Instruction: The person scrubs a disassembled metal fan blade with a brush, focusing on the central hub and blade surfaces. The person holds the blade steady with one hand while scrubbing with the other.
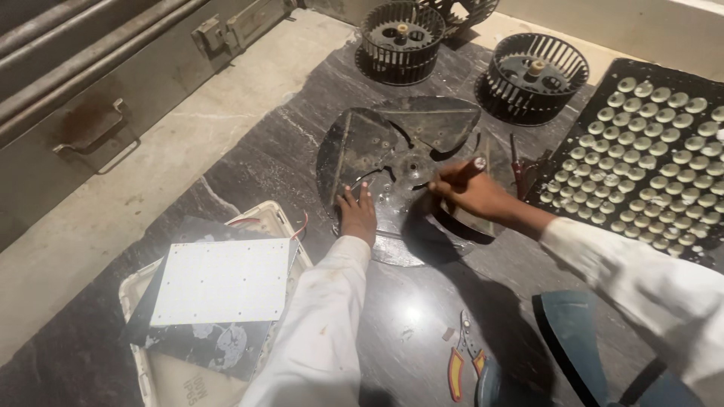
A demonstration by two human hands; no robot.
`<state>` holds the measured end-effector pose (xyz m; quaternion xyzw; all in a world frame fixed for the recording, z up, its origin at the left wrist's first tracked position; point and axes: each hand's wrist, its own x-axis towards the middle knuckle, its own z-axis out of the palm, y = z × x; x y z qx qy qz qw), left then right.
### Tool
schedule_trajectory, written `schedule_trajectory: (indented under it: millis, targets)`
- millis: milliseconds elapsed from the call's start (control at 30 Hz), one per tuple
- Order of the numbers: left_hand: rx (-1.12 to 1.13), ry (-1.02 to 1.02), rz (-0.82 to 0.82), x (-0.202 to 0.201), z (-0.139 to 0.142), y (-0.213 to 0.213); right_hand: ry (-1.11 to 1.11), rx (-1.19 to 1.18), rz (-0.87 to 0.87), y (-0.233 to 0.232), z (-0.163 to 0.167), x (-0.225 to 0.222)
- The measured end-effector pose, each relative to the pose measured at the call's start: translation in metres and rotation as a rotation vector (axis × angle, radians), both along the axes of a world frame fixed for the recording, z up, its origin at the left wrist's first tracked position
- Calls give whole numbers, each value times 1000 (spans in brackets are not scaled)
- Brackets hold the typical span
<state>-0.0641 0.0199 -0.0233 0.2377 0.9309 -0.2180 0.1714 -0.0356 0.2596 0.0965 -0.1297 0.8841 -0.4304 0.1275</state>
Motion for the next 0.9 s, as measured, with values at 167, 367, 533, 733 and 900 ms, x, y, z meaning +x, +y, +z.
schedule_trajectory:
  millis: [167, 367, 533, 733, 900]
  targets:
    - [24, -7, -26, 0, 0, -7, 37, -137, -10, -34, -8, -29]
    - [108, -8, -39, 3, 7, -15, -249, 79, 33, -19, -28, 40]
    - [201, 26, -2, 5, 16, -23, 44, 33, 150, -20, -8, 38]
    - [513, -111, 311, 8, 13, -44, -2, -223, -46, -58, 8, -14]
    - [587, -97, 335, 10, 4, -46, 67, -115, 256, -65, -25, 38]
